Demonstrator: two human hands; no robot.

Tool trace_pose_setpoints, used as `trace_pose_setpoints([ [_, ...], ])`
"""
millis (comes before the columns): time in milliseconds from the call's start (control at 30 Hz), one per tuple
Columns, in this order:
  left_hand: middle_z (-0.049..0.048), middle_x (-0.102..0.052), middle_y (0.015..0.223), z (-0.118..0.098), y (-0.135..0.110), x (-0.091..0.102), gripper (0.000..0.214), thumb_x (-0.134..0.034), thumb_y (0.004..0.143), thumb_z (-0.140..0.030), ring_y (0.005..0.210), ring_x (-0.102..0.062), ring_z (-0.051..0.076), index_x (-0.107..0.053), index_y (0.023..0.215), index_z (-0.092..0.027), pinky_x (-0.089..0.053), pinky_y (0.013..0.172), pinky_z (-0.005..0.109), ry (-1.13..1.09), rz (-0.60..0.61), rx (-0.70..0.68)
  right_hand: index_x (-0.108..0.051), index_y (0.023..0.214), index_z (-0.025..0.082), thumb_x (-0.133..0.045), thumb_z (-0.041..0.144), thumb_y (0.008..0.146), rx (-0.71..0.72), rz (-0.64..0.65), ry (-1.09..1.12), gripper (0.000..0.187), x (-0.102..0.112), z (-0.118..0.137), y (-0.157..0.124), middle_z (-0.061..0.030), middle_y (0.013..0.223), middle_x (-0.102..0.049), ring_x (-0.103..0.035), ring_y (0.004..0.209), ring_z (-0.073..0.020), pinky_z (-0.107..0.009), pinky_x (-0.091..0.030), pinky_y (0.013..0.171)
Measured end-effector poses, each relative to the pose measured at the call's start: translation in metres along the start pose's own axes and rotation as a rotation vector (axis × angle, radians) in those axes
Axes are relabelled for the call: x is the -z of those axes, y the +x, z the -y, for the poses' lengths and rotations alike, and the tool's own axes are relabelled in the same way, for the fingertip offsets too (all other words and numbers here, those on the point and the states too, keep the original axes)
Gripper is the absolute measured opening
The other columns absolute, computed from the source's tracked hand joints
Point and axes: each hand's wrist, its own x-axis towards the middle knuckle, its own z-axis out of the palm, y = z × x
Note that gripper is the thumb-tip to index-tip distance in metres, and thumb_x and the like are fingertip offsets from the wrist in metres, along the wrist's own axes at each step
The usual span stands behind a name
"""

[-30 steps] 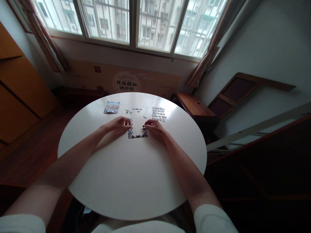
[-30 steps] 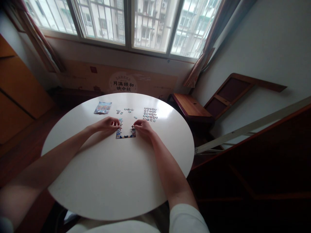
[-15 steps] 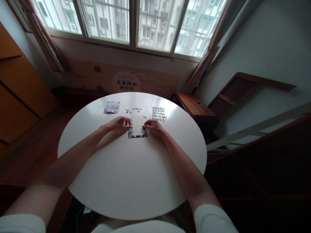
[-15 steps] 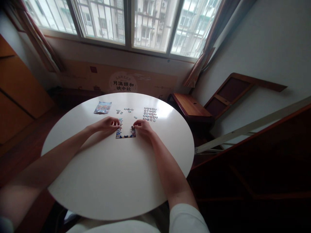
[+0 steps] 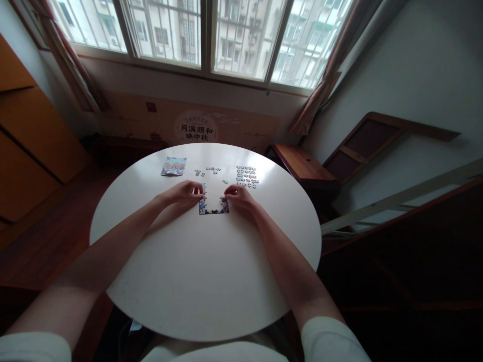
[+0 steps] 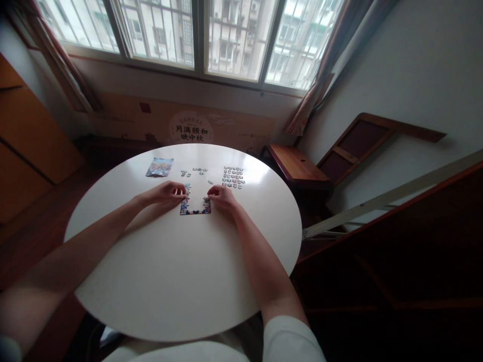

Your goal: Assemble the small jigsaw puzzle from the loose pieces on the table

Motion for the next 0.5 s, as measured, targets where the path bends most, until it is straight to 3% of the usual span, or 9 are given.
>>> trace_pose_setpoints([
  [233, -0.0017, -0.059, 0.060, -0.0004, 0.0007, -0.0003, 0.023, -0.064, 0.077, -0.038, 0.053, -0.049, 0.008, -0.068, 0.075, -0.015, -0.034, 0.051, 0.019, -0.013, -0.004, 0.001, -0.067, 0.075, 0.019, -0.063, 0.013, 0.067, 0.002, -0.017, -0.011, 0.011, -0.0002, 0.0040, -0.0002, 0.0003, 0.074, -0.066, -0.059, 0.072, -0.0123, -0.027, -0.048, 0.072],
  [500, -0.0018, -0.059, 0.060, -0.0029, 0.0003, 0.0009, 0.025, -0.063, 0.078, -0.040, 0.054, -0.050, 0.009, -0.068, 0.078, -0.015, -0.035, 0.051, 0.019, 0.011, 0.016, 0.026, -0.060, 0.072, 0.017, -0.056, 0.018, 0.067, -0.007, -0.151, 0.067, 0.006, 0.0034, 0.0102, -0.0012, 0.0028, 0.064, -0.055, -0.049, 0.060, -0.0101, -0.023, -0.039, 0.058],
])
